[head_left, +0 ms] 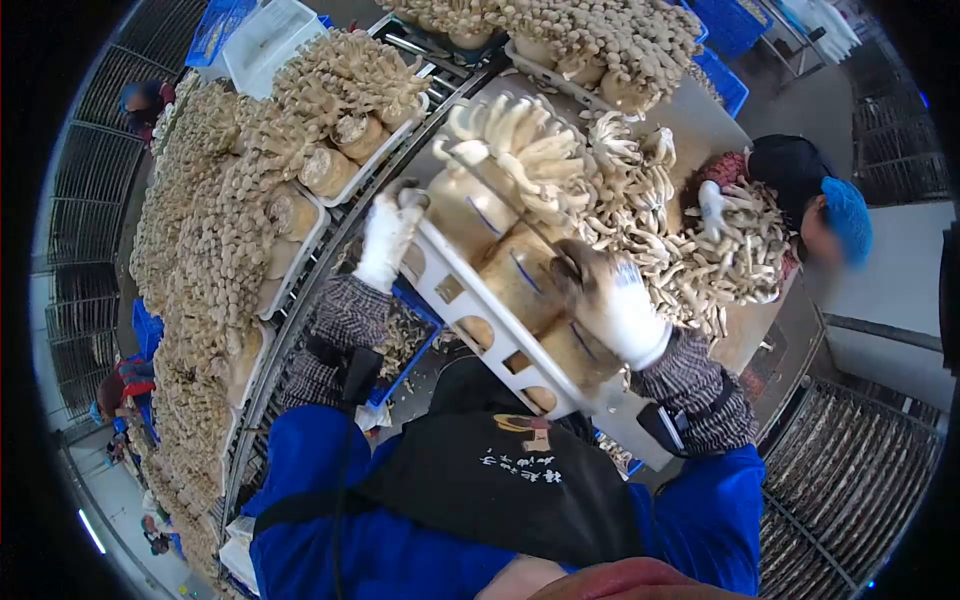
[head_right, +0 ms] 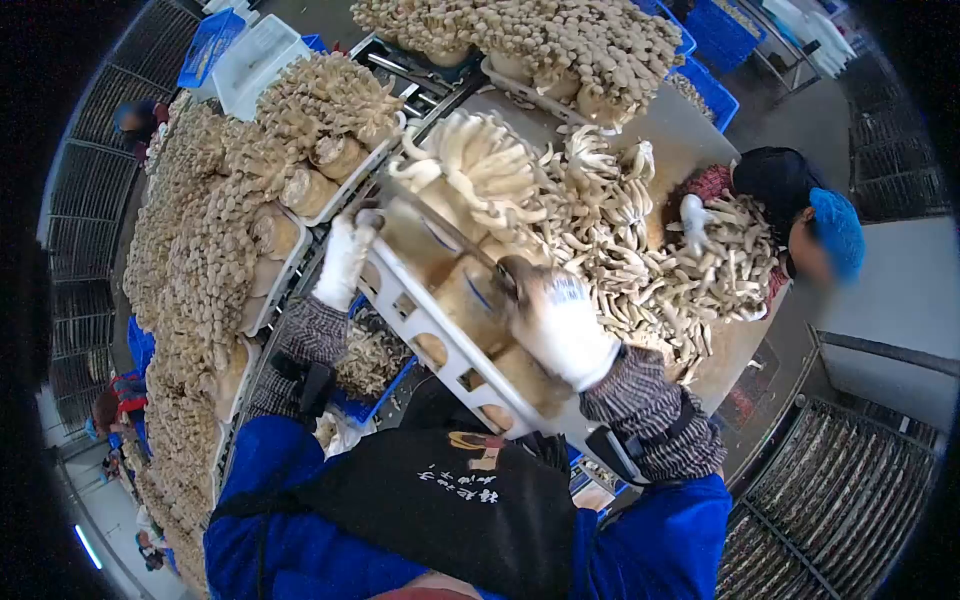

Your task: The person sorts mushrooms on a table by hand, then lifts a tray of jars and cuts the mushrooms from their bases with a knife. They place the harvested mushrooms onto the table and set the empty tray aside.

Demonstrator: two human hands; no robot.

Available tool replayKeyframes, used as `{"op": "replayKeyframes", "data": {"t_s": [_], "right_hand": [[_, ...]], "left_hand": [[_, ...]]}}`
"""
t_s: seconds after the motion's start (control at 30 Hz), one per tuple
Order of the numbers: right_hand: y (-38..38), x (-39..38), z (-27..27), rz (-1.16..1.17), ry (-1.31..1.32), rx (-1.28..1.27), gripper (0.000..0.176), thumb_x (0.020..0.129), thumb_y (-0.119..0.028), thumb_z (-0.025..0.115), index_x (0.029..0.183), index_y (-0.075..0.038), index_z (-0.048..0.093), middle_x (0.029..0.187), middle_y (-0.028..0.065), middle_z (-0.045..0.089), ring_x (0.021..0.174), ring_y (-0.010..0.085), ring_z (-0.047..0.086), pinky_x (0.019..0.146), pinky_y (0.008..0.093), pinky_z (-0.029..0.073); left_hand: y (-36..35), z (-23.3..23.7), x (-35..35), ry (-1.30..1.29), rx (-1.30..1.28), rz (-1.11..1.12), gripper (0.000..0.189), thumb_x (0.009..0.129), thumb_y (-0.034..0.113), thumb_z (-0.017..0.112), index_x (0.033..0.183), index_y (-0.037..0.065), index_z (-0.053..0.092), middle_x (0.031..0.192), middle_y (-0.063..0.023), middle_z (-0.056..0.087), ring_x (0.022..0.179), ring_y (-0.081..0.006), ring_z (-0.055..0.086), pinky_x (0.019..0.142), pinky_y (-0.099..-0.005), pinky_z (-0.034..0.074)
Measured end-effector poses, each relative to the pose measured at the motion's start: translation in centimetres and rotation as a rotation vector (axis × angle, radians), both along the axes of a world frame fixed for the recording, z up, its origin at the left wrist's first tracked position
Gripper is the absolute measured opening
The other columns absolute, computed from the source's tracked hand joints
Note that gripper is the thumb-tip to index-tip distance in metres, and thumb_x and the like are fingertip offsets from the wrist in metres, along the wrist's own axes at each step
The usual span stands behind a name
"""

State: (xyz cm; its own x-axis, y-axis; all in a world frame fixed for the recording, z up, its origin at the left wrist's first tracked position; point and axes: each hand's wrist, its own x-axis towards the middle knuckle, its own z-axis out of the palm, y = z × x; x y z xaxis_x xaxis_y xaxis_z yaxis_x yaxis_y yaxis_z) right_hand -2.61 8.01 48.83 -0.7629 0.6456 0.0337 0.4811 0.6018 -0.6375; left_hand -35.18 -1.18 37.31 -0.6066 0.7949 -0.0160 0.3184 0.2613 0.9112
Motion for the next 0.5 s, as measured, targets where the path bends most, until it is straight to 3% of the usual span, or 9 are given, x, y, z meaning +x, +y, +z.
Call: {"op": "replayKeyframes", "data": {"t_s": [0.07,0.1,0.17,0.23,0.27,0.37,0.43,0.5], "right_hand": [[1.2,-0.7,-0.6,-0.024,0.038,0.054,0.026,0.089,-0.012,0.064,0.111,0.002,0.065,0.090,0.0265,0.067,0.085,0.0421,0.067,0.074,0.0461,0.053],[2.2,-0.6,-1.2,-0.055,-0.006,0.128,0.022,0.086,-0.018,0.065,0.099,-0.001,0.066,0.077,0.0239,0.065,0.073,0.0411,0.065,0.067,0.0489,0.053],[3.6,0.7,-1.4,-0.095,-0.041,0.197,0.018,0.089,-0.019,0.064,0.091,-0.001,0.066,0.076,0.0236,0.065,0.071,0.0413,0.065,0.065,0.0493,0.052],[3.3,1.6,0.9,-0.091,-0.135,0.176,0.018,0.091,-0.019,0.063,0.088,-0.001,0.065,0.075,0.0222,0.064,0.070,0.0396,0.065,0.063,0.0486,0.051],[3.2,2.3,0.7,-0.064,-0.118,0.264,0.018,0.091,-0.019,0.063,0.089,-0.001,0.065,0.073,0.0213,0.064,0.068,0.0392,0.064,0.062,0.0480,0.051],[3.0,3.1,0.2,-0.032,-0.115,0.372,0.017,0.092,-0.019,0.063,0.092,-0.001,0.064,0.072,0.0200,0.063,0.065,0.0386,0.063,0.060,0.0469,0.050],[2.9,3.3,0.1,-0.028,-0.122,0.398,0.016,0.092,-0.017,0.062,0.094,-0.001,0.063,0.072,0.0197,0.063,0.063,0.0383,0.062,0.058,0.0464,0.050],[2.5,3.3,-0.4,-0.053,-0.252,0.431,0.013,0.092,-0.014,0.060,0.096,-0.001,0.062,0.075,0.0200,0.064,0.064,0.0376,0.062,0.057,0.0455,0.049]], "left_hand": [[0.1,-1.3,1.6,-0.022,0.007,-0.027,0.045,0.083,0.027,0.069,0.119,0.000,0.064,0.094,-0.0178,0.072,0.086,-0.0287,0.070,0.078,-0.0367,0.054],[0.3,-2.0,2.7,-0.047,0.014,-0.013,0.045,0.083,0.027,0.070,0.119,0.001,0.065,0.093,-0.0177,0.072,0.087,-0.0290,0.070,0.078,-0.0373,0.054],[0.2,0.4,5.5,0.009,-0.070,-0.038,0.041,0.083,0.027,0.069,0.119,0.007,0.067,0.092,-0.0170,0.073,0.087,-0.0320,0.071,0.078,-0.0390,0.055],[-0.2,2.7,7.8,0.041,-0.112,-0.071,0.036,0.087,0.010,0.064,0.121,0.000,0.065,0.084,-0.0036,0.066,0.074,-0.0113,0.058,0.069,-0.0263,0.049],[-0.4,2.3,8.2,0.026,-0.106,-0.070,0.036,0.087,0.010,0.064,0.121,0.000,0.065,0.084,-0.0036,0.066,0.074,-0.0113,0.058,0.069,-0.0263,0.049],[-0.5,2.1,9.0,-0.097,-0.147,-0.110,0.038,0.085,0.015,0.065,0.121,0.002,0.067,0.084,-0.0082,0.069,0.073,-0.0163,0.062,0.071,-0.0308,0.051],[-0.4,3.2,8.9,0.061,-0.228,-0.148,0.043,0.082,0.029,0.068,0.122,0.013,0.068,0.099,-0.0188,0.072,0.092,-0.0352,0.070,0.082,-0.0424,0.055],[-0.4,3.6,8.8,0.050,-0.242,-0.153,0.043,0.083,0.030,0.068,0.122,0.014,0.068,0.101,-0.0188,0.072,0.094,-0.0354,0.070,0.084,-0.0423,0.055]]}}
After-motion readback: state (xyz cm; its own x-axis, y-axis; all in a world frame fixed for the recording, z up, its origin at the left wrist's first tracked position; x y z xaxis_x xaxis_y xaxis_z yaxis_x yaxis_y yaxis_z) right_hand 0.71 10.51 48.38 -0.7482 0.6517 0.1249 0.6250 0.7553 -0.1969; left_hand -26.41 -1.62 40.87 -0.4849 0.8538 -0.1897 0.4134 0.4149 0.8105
